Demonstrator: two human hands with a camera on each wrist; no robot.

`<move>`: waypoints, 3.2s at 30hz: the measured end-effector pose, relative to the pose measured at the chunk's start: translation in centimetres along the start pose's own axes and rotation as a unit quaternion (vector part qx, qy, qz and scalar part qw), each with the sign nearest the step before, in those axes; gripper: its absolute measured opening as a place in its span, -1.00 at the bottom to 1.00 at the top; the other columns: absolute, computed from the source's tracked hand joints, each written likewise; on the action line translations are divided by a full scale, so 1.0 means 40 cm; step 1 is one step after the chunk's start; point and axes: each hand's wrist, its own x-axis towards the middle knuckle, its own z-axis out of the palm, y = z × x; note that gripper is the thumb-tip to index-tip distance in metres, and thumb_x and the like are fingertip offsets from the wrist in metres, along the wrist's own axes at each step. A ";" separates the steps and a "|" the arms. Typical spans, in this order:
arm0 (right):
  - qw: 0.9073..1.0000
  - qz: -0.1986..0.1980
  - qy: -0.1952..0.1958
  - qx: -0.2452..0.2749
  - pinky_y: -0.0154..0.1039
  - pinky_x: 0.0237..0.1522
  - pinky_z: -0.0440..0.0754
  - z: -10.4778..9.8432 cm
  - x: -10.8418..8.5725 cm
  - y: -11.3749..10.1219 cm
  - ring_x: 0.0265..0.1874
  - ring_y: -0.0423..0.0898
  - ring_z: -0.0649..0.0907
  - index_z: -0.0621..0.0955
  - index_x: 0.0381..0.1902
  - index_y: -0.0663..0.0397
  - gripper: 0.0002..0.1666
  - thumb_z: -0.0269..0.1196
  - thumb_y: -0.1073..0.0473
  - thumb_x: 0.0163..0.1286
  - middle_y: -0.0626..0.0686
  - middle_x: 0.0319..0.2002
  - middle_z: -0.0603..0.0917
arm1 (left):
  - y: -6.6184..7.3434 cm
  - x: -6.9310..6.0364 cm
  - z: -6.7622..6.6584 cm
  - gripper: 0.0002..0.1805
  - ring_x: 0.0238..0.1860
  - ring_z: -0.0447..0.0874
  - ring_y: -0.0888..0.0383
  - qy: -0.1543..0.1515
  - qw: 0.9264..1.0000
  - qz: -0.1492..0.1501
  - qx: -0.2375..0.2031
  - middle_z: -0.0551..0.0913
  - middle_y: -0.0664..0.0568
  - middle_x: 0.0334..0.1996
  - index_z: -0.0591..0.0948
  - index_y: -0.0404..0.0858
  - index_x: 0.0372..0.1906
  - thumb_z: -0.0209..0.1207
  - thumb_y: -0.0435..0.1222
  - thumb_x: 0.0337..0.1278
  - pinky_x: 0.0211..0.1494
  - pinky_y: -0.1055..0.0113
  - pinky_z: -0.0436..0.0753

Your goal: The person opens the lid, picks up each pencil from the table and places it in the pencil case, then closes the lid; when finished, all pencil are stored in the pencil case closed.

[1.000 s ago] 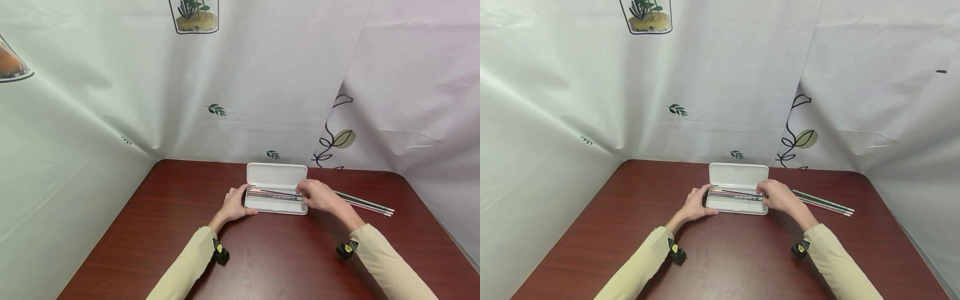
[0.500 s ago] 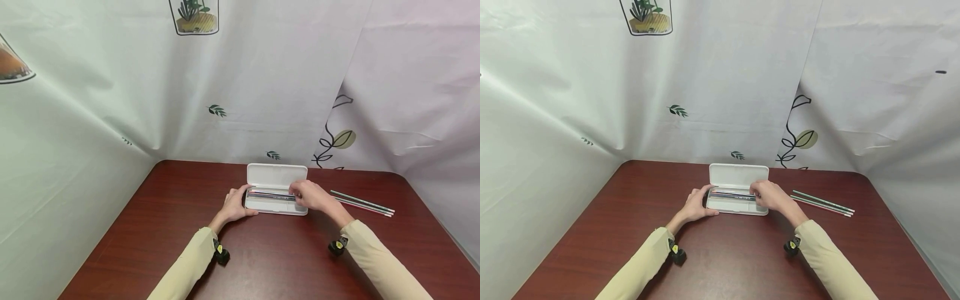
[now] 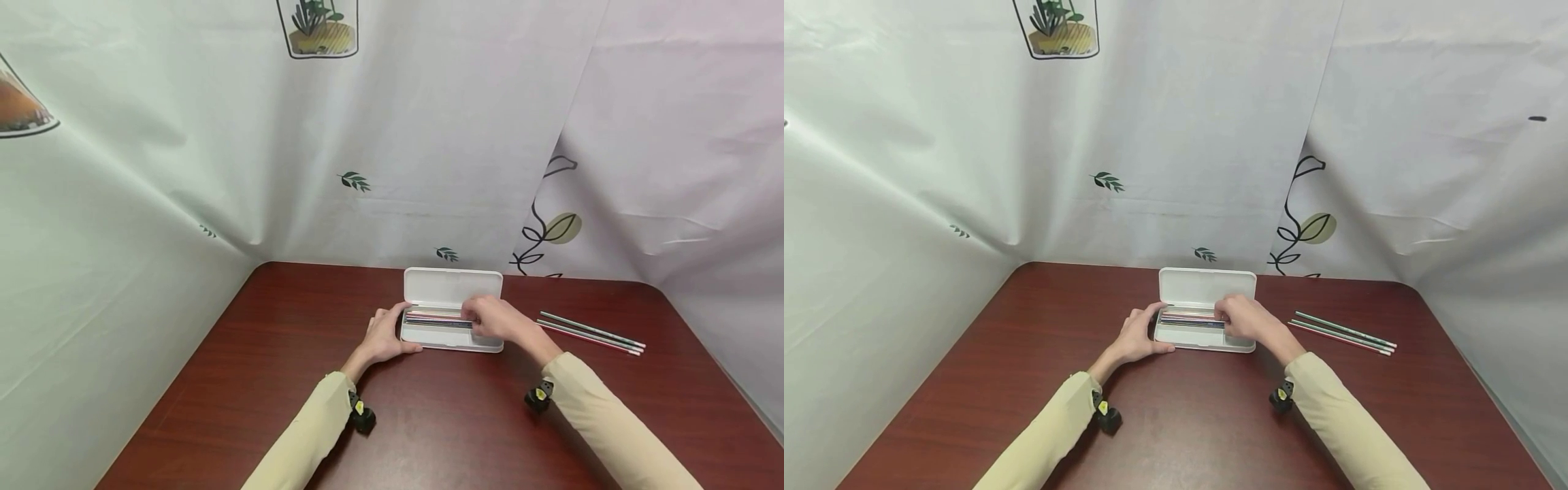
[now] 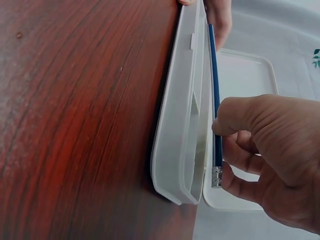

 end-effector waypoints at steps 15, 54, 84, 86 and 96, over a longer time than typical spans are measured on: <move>1.000 -0.019 -0.009 0.004 -0.25 -0.42 0.49 0.005 0.010 0.003 -0.48 -0.20 0.48 0.65 -0.45 0.05 -0.74 0.26 0.51 -0.02 -0.16 -0.50 0.53 | 0.002 -0.004 -0.003 0.01 0.10 0.37 -0.06 -0.002 1.000 0.003 0.001 0.59 -0.09 0.05 0.39 -0.07 0.41 0.60 -0.05 -0.28 0.12 0.05 0.35; 0.976 0.149 0.149 -0.063 0.00 -0.38 0.50 -0.061 -0.481 0.258 -0.43 -0.02 0.55 0.63 -0.38 0.20 -0.74 0.39 0.48 -0.07 0.00 -0.39 0.56 | 0.000 -0.001 -0.008 0.01 0.12 0.36 -0.08 -0.005 1.000 0.002 -0.008 0.56 -0.11 0.08 0.39 -0.09 0.42 0.60 -0.04 -0.27 0.13 0.02 0.35; 0.976 0.191 0.086 -0.051 -0.03 -0.45 0.46 -0.065 -0.488 0.280 -0.46 -0.04 0.50 0.61 -0.38 0.15 -0.75 0.32 0.50 -0.04 -0.02 -0.43 0.52 | -0.003 0.001 -0.003 0.00 0.11 0.37 -0.06 -0.004 1.000 0.008 -0.008 0.59 -0.08 0.07 0.39 -0.10 0.41 0.59 -0.05 -0.26 0.13 0.03 0.33; 0.977 0.191 0.083 -0.051 -0.04 -0.47 0.45 -0.065 -0.489 0.280 -0.47 -0.06 0.49 0.61 -0.39 0.14 -0.75 0.32 0.49 -0.05 -0.03 -0.44 0.51 | -0.003 0.000 -0.002 0.00 0.11 0.37 -0.06 -0.005 1.000 0.007 -0.008 0.59 -0.08 0.07 0.39 -0.09 0.41 0.59 -0.06 -0.27 0.14 0.03 0.33; 0.979 0.173 0.094 -0.052 -0.09 -0.49 0.44 -0.070 -0.486 0.271 -0.49 -0.12 0.48 0.61 -0.39 0.10 -0.73 0.32 0.48 -0.08 -0.08 -0.45 0.51 | -0.001 -0.002 -0.004 0.01 0.10 0.36 -0.06 -0.007 1.000 0.012 -0.008 0.58 -0.09 0.07 0.38 -0.10 0.42 0.59 -0.05 -0.26 0.13 0.03 0.33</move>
